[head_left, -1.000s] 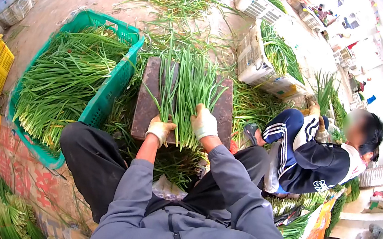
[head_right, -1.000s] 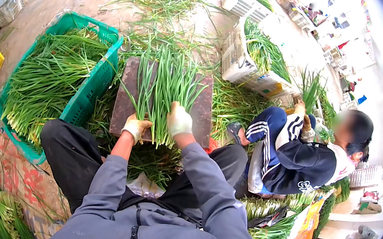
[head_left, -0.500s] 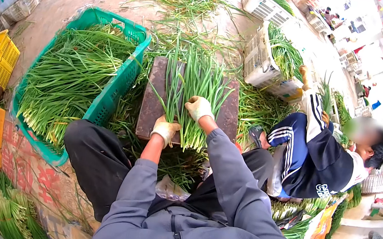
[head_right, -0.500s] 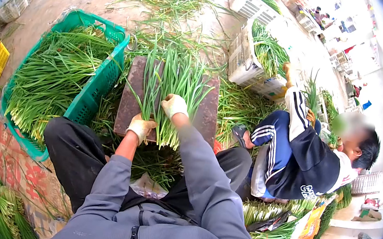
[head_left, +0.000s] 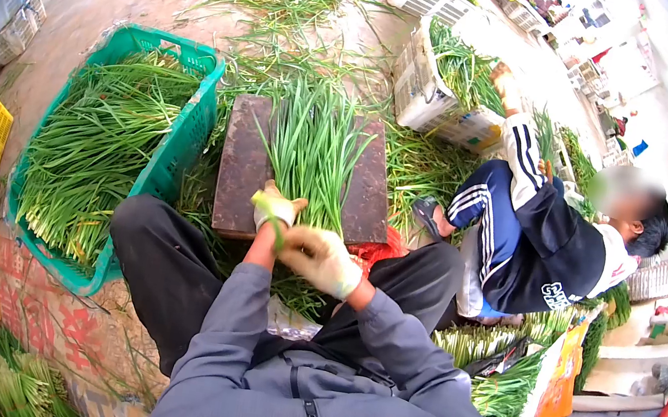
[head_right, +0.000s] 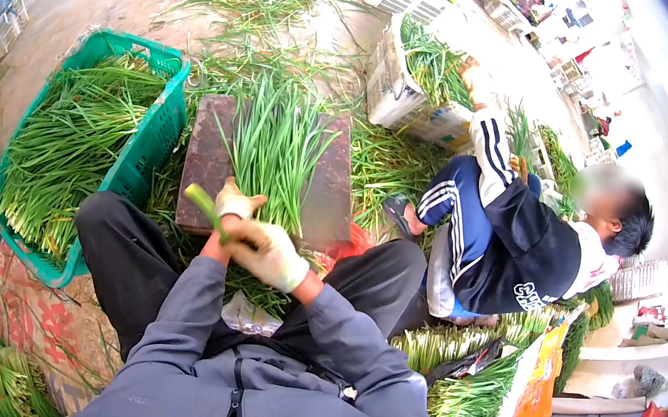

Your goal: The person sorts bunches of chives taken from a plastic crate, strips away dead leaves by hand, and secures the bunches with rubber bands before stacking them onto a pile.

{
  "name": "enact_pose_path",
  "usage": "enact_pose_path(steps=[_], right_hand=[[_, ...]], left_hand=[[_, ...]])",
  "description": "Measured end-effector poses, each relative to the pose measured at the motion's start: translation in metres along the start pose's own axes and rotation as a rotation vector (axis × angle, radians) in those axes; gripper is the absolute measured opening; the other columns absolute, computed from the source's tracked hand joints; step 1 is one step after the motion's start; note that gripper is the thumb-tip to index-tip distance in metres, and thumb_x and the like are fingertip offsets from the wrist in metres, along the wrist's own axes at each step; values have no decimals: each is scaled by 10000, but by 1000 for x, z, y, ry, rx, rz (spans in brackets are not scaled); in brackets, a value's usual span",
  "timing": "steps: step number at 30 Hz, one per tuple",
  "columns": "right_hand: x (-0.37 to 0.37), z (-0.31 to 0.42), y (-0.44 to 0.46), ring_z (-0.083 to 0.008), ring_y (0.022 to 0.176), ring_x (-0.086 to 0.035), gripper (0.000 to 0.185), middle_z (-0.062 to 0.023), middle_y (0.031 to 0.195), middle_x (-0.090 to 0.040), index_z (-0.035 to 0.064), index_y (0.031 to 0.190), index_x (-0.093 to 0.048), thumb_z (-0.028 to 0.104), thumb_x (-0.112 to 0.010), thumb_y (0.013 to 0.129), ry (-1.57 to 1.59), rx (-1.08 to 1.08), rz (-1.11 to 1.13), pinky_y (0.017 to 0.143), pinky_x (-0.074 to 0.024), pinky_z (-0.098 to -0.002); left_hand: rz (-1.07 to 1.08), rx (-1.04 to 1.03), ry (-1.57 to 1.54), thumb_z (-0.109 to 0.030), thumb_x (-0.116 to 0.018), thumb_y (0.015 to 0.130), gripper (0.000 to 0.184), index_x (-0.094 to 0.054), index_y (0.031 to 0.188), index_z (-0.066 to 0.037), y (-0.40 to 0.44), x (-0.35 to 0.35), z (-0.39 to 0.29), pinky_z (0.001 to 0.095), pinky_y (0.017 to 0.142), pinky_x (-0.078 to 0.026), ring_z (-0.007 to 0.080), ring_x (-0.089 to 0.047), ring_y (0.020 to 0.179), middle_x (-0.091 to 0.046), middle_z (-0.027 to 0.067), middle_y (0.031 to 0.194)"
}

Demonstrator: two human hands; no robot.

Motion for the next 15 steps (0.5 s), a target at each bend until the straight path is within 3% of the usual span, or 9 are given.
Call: enact_pose_path(steps=[3,6,7,9,11,13,15], right_hand=[[-24,34,-26,-190,785,-678,159,-114,866,-698,7,992,-678,76,-712,852,143,-20,287,759,-547,-328],[-33,16,-43,-213,759,-677,197,-128,838,-698,8,992,-676,138,-698,847,63,-161,485,741,-543,-333],[-34,-13,-49,-261,771,-689,214,-136,851,-709,37,999,-691,183,-679,843,-49,-280,586,743,-545,-359],[-24,-57,-53,-320,807,-696,212,-152,906,-724,71,995,-707,203,-646,841,-572,-308,793,749,-549,-409],[0,-99,-33,-365,895,-685,249,-196,942,-710,75,1054,-703,196,-653,841,-720,-330,446,797,-547,-445],[25,-118,-13,-377,904,-679,289,-189,950,-705,95,1118,-675,174,-647,842,-777,-329,-46,803,-548,-458],[32,-134,4,-391,894,-674,335,-185,964,-697,115,1182,-649,162,-638,850,-871,-318,-88,788,-544,-474]], left_hand=[[-95,-48,-3,-385,-900,654,982,-443,1446,-28,7,-8,7,428,1039,-486,382,-596,1228,-603,260,1322],[-89,-84,-45,-370,-904,652,961,-465,1430,-16,11,-8,10,421,1036,-487,384,-598,1223,-607,258,1319],[-96,-102,-48,-373,-903,651,958,-472,1422,-3,24,-16,16,419,1034,-489,382,-597,1224,-608,255,1318],[-81,-101,-41,-375,-903,652,966,-468,1424,8,27,-16,19,415,1033,-491,376,-594,1230,-601,257,1327],[-93,-123,-46,-383,-899,661,965,-465,1426,14,21,-12,17,420,1032,-492,375,-592,1233,-598,260,1330],[-106,-61,-36,-394,-894,672,958,-468,1425,17,18,-12,17,427,1034,-491,378,-592,1232,-599,261,1327],[-104,-63,-42,-394,-893,677,953,-468,1426,13,13,-10,14,429,1034,-491,380,-593,1231,-601,260,1325]])
Point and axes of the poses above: each hand's wrist, its own y-axis towards the middle knuckle, its own x-axis out of the back of the hand, z = x × y, the point moved 6 cm from there along y, towards the middle knuckle
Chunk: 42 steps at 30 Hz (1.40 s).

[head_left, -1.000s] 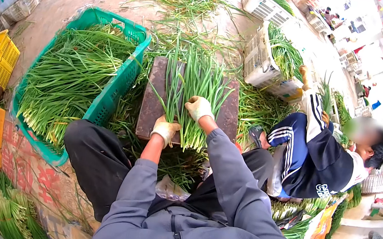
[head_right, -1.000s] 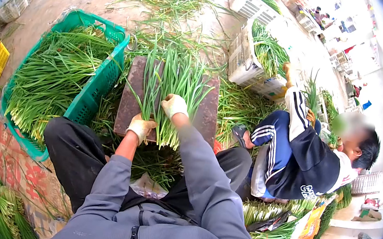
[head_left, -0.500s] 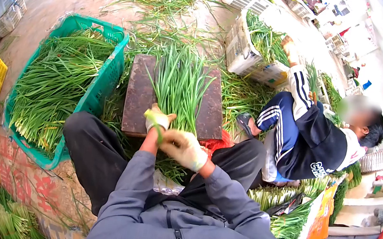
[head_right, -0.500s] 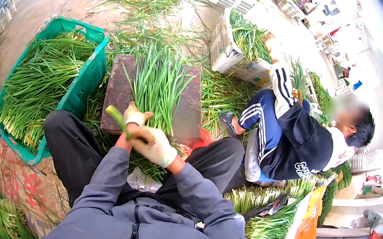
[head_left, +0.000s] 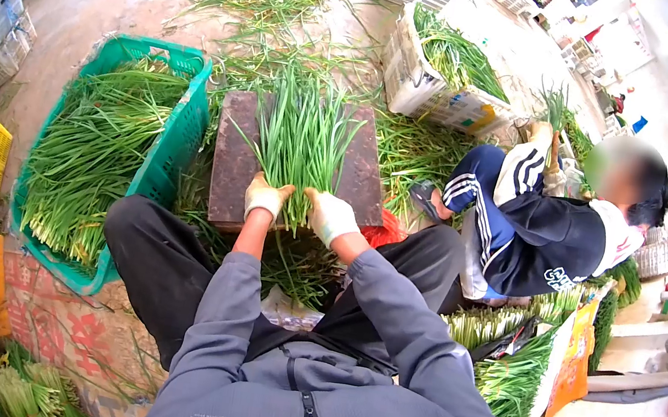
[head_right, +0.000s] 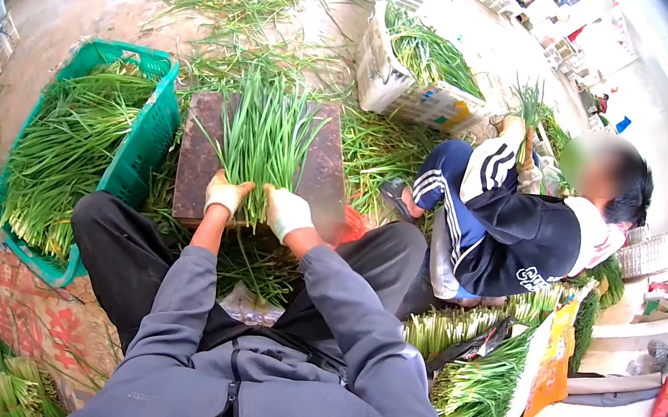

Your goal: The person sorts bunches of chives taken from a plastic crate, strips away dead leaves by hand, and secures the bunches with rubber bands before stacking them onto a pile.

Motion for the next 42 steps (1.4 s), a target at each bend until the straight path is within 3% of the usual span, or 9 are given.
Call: enact_pose_path(steps=[10,14,17,19,20,24,30,33,42], right_hand=[[3,15,-4,-353,851,-690,177,-141,888,-715,128,971,-724,208,-675,820,-18,192,204,752,-552,-441],[25,73,-71,-191,745,-678,218,-87,800,-714,52,935,-727,212,-723,786,490,394,807,715,-537,-335],[24,87,-107,-187,703,-673,216,-76,788,-711,42,936,-727,210,-714,802,635,430,1028,666,-540,-342],[6,58,-104,-179,618,-649,222,-66,757,-700,57,955,-727,221,-713,806,318,111,1091,587,-529,-350],[-8,47,-84,-170,549,-621,243,-73,715,-683,41,970,-717,245,-697,840,229,98,930,523,-509,-351],[-59,22,-52,-191,536,-638,319,-96,674,-682,3,937,-691,320,-664,902,850,-594,575,515,-506,-322],[-53,30,-68,-110,515,-559,218,-26,717,-648,54,945,-672,249,-577,969,1123,-679,411,448,-428,-255],[-26,28,-94,-99,494,-530,233,-36,716,-646,52,959,-660,261,-558,977,1247,-682,414,432,-394,-246],[81,69,-143,-76,518,-494,237,-19,724,-607,46,1003,-616,261,-516,1004,1317,-401,391,477,-383,-226]], left_hand=[[84,10,117,-386,-892,688,947,-429,1422,-7,-23,7,-22,453,1009,-502,398,-600,1209,-605,278,1300],[94,-1,178,-352,-886,699,938,-413,1440,-26,-25,6,-22,464,988,-515,389,-623,1180,-625,258,1281],[11,-29,164,-369,-881,701,927,-429,1430,-18,-24,5,-20,457,1000,-508,385,-615,1194,-625,253,1286],[17,-43,146,-369,-882,700,930,-427,1435,-26,-25,7,-20,454,1002,-508,389,-612,1197,-622,253,1291],[27,-43,142,-369,-882,700,929,-427,1436,-29,-25,8,-21,453,1002,-508,391,-611,1197,-621,253,1292],[61,-43,137,-388,-881,697,963,-408,1460,-40,-26,9,-23,451,1009,-506,387,-607,1205,-616,251,1302],[5,-23,21,-590,-827,701,1027,-438,1460,-19,-16,8,-9,456,1042,-476,398,-559,1268,-556,269,1380],[16,-26,-179,-839,-566,764,1060,-527,1387,17,33,-17,23,431,1060,-443,384,-555,1275,-588,288,1328],[132,11,-372,-776,-500,867,930,-551,1374,3,46,-27,38,459,985,-467,387,-602,1163,-630,236,1278]])
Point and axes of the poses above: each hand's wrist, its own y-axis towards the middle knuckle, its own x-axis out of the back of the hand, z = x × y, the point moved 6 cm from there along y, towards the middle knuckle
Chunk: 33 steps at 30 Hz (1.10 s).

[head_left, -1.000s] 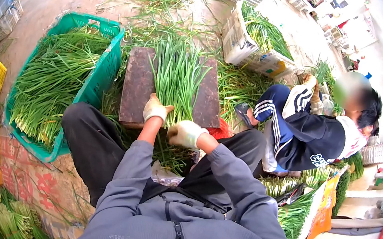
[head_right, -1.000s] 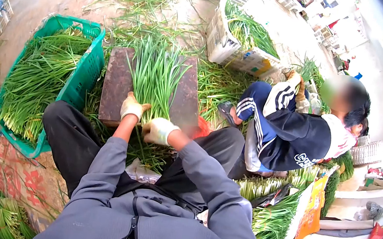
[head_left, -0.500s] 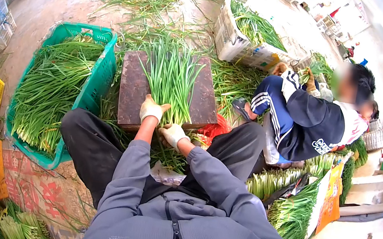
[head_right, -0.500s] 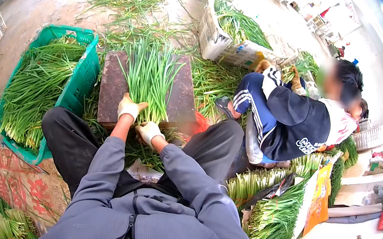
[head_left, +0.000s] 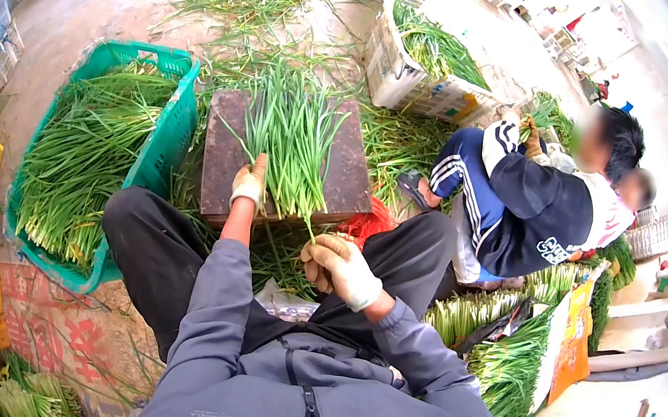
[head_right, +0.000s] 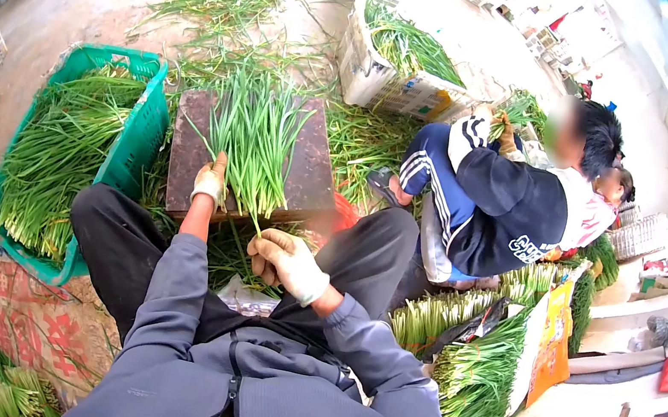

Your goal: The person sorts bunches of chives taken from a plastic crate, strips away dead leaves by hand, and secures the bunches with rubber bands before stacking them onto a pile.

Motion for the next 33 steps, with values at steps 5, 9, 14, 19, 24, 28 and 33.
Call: enact_pose_path(steps=[5,9,14,19,24,28,33], right_hand=[[-14,8,-22,-66,582,-509,195,-17,750,-611,30,1016,-602,197,-502,1033,-9,218,-9,543,-427,-218],[-4,-1,-7,-68,593,-525,196,-19,746,-608,24,1007,-598,192,-499,1034,-45,271,-130,546,-441,-224],[30,24,49,-116,504,-564,253,-53,678,-630,26,859,-590,218,-502,1000,-228,384,-396,487,-443,-260],[68,-9,134,-329,806,-711,380,-193,863,-722,11,972,-692,378,-622,905,-976,22,-311,786,-543,-413],[133,-4,158,-389,1047,-669,628,-246,1103,-696,2,1125,-667,589,-562,927,-998,-74,-675,924,-514,-445],[136,-17,191,-388,1085,-665,681,-271,1126,-686,-6,1180,-659,616,-512,943,-982,-170,-706,947,-516,-450],[80,-21,224,-431,1045,-627,494,-264,1108,-650,10,1110,-652,469,-535,966,-1039,203,-590,927,-505,-496]], left_hand=[[-61,-49,31,-673,-623,863,934,-478,1409,72,-14,11,-11,442,1041,-454,382,-544,1280,-553,265,1388],[6,-123,209,-324,-895,716,915,-455,1419,62,-55,11,-44,392,1013,-484,339,-593,1229,-582,248,1355],[-80,-159,407,-247,-833,727,629,-569,1240,4,-64,1,-45,442,943,-525,396,-658,1094,-680,255,1157],[-46,-145,386,-201,-767,764,495,-620,1203,-27,-64,6,-44,433,924,-532,371,-678,1040,-703,219,1113],[-62,-134,386,-223,-733,770,459,-652,1184,-41,-68,13,-48,425,914,-532,367,-682,1028,-718,193,1097],[-81,-131,507,-311,-694,812,494,-629,1201,-13,-71,9,-60,468,971,-505,407,-640,1113,-679,250,1161],[-30,-32,368,-684,-617,847,961,-427,1458,33,-56,0,-54,448,1069,-430,404,-486,1337,-480,295,1448]])
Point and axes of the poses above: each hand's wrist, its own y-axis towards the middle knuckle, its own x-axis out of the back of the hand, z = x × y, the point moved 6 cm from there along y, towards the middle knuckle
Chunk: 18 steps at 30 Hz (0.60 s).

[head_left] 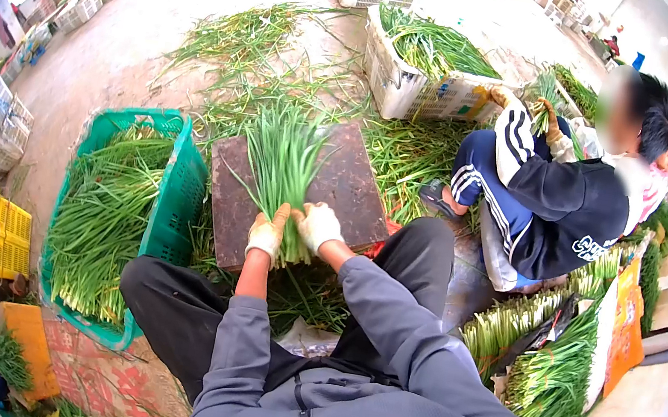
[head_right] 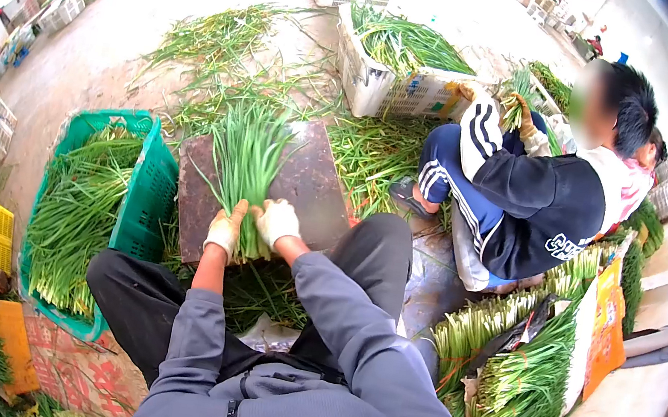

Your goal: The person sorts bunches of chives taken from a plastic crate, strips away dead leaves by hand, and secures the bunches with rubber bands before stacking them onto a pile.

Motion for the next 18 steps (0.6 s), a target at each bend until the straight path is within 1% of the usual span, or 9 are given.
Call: enact_pose_path(steps=[2,5,7,10,12,13,15,16,18], right_hand=[[-15,14,-3,-432,1082,-605,444,-263,1153,-632,30,1178,-613,411,-561,955,98,62,33,951,-486,-507],[-22,35,-21,-453,1137,-563,402,-274,1274,-563,31,1279,-544,293,-496,978,370,92,34,993,-460,-509],[-17,48,-38,-479,1211,-513,447,-291,1361,-489,19,1345,-498,254,-442,969,332,129,82,1039,-439,-491],[-31,52,-62,-493,1255,-482,496,-301,1373,-480,-5,1383,-456,244,-439,954,193,268,19,1065,-424,-473],[-15,61,-83,-477,1280,-475,566,-309,1407,-458,-13,1418,-412,204,-517,906,190,410,-82,1081,-411,-466],[-6,60,-91,-477,1280,-475,566,-309,1407,-458,-13,1418,-412,204,-517,906,196,416,-81,1081,-411,-466],[29,64,-113,-449,1303,-477,709,-318,1438,-437,-46,1472,-317,155,-599,853,548,443,76,1083,-422,-448],[42,64,-120,-419,1321,-481,756,-310,1441,-441,-51,1477,-289,124,-640,832,624,302,220,1095,-421,-430],[32,53,-119,-413,1314,-497,751,-306,1437,-447,-44,1483,-280,119,-637,844,657,350,135,1089,-429,-420]], left_hand=[[139,-15,-228,-722,-642,814,1021,-418,1466,31,15,-13,11,445,1057,-435,372,-497,1326,-487,262,1457],[381,54,-872,-572,-748,836,711,-589,1238,-8,-14,-24,1,415,943,-510,272,-629,1037,-664,125,1146],[518,5,-1115,-542,-747,846,638,-597,1186,-23,-24,-31,3,429,921,-531,285,-649,1003,-680,114,1090],[611,120,-1280,-491,-734,877,520,-639,1134,-49,-23,-41,29,431,887,-546,283,-657,982,-694,103,1041],[1010,-42,-1497,-458,-741,881,472,-652,1095,-47,-41,-42,13,413,887,-552,273,-664,962,-700,96,1027],[1001,-47,-1495,-458,-741,881,472,-652,1095,-47,-44,-40,19,413,887,-552,273,-664,962,-700,96,1027],[781,104,-1477,-422,-762,869,447,-661,1113,-61,-35,-36,53,408,907,-556,271,-674,973,-705,103,1064],[773,114,-1495,-336,-759,883,407,-655,1173,-69,-34,-37,64,418,929,-557,275,-677,1011,-705,114,1114],[689,127,-1468,-284,-754,881,396,-650,1197,-70,-48,-36,65,424,932,-559,280,-679,1014,-704,116,1132]])
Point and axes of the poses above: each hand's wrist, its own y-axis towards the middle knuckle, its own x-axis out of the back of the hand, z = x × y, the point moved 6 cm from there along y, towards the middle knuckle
